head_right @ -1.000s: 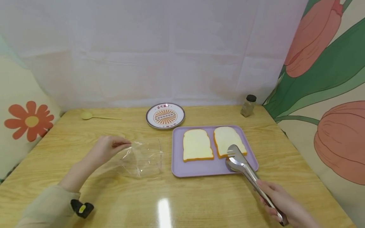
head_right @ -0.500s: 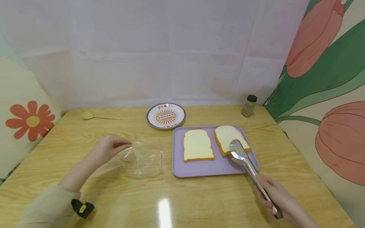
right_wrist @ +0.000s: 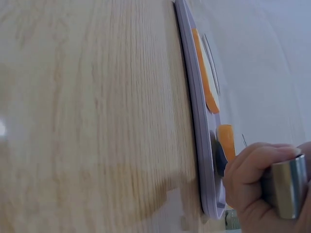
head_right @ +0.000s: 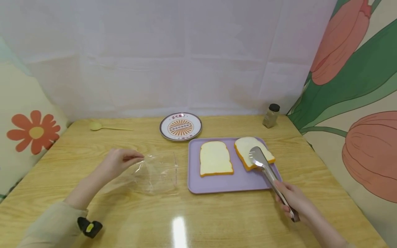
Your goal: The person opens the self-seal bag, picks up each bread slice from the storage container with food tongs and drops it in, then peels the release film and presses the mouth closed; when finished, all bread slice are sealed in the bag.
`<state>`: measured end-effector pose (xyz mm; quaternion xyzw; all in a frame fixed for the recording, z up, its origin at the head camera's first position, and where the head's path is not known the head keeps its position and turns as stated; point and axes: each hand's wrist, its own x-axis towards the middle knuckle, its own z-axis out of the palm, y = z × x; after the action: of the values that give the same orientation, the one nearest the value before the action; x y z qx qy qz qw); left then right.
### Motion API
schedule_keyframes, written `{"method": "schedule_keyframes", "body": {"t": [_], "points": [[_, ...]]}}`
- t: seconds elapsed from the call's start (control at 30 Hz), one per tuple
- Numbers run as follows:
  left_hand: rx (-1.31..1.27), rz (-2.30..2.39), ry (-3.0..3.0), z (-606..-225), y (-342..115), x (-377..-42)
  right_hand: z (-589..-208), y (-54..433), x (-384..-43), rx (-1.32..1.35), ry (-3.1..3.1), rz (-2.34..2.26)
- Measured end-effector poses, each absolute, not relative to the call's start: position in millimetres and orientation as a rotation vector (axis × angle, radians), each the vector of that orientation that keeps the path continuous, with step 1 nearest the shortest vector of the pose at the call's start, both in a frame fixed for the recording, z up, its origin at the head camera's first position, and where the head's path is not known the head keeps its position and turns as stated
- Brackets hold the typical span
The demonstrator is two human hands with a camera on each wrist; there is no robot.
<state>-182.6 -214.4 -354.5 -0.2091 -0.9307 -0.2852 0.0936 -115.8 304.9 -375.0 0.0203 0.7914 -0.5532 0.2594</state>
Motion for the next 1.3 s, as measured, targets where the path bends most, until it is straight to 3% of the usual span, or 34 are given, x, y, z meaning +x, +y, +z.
{"method": "schedule_keyframes", "body": {"t": [0.4,0.8,1.3], "points": [[-0.662,-0.854,-2.724,-356,-214,-182,-376,299,-140,0.105,2.159,-1.551],[-0.668,-0.851,-2.717,-359,-214,-184,-376,298,-141,0.159,2.165,-1.594],[-0.658,-0.862,-2.729,-357,-214,-182,-355,281,-136,-0.119,2.084,-1.587]]}}
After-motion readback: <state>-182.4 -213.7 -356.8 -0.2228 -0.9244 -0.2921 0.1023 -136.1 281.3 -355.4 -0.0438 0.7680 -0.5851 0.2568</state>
